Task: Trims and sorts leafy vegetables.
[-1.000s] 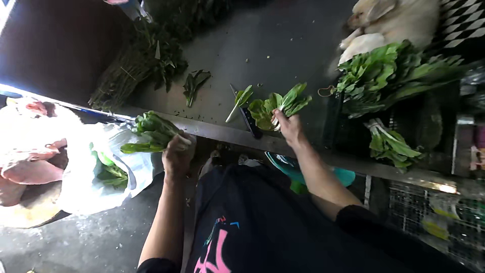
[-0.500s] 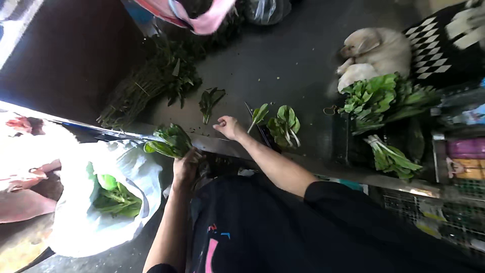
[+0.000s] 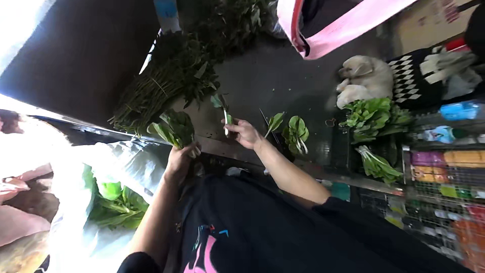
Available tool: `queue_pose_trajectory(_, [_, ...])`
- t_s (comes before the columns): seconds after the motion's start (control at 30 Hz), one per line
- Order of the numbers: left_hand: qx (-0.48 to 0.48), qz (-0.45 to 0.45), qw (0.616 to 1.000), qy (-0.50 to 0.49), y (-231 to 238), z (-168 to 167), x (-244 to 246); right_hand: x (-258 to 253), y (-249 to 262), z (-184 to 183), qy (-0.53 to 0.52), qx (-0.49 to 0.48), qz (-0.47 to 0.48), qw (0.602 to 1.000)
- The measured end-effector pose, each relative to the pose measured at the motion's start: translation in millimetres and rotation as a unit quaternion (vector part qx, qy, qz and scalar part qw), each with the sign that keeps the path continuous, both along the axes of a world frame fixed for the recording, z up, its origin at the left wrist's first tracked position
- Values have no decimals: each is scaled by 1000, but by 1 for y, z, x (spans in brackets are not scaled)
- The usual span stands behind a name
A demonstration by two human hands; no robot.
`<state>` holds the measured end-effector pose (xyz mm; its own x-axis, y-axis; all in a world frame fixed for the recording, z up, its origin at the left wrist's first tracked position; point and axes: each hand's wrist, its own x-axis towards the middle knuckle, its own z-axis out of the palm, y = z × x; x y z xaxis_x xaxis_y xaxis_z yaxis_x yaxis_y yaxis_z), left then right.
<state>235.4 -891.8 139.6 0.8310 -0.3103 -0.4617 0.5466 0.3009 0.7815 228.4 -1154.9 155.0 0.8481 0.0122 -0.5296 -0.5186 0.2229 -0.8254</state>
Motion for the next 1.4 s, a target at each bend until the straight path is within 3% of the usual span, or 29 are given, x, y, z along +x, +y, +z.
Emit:
queue_pose_trajectory(0.07, [-26, -36, 999, 4, -11, 6, 12, -13, 4, 16, -55, 73, 2, 996])
queue_pose_trajectory(0.1, [-35, -50, 998, 7, -21, 9, 17, -17, 8, 24, -78, 62, -1, 995])
queue_pose_trajectory(0.2, [-72, -95, 993, -7, -50, 11, 22, -23, 20, 43, -127, -153, 27, 980])
queue_pose_trajectory(0.3, [-119, -113, 986, -14, -78, 2, 18, -29, 32, 49, -146, -374, 82, 912])
queue_pose_trajectory(0.43, [-149, -134, 980, -9, -104, 0, 9, -47, 35, 44, -166, -448, 60, 877])
queue_pose_trajectory(0.63, [-149, -153, 977, -21, -116, 2, -8, -65, 15, 48, -164, -452, 120, 868])
queue_pose_trajectory(0.83, [-112, -138, 980, -88, -132, 8, -27, -82, -13, 47, -244, -448, 130, 850])
queue_pose_trajectory(1.1, [-175, 15, 983, 54, -160, 9, -83, -121, -61, 37, -321, -375, 115, 862])
queue_pose_trajectory(1.3, [-190, 38, 981, 26, -176, 17, -130, -156, -69, 21, -359, -329, 133, 864])
queue_pose_trajectory(1.4, [-152, 41, 987, 20, -187, 15, -155, -172, -70, 21, -300, -320, 158, 885])
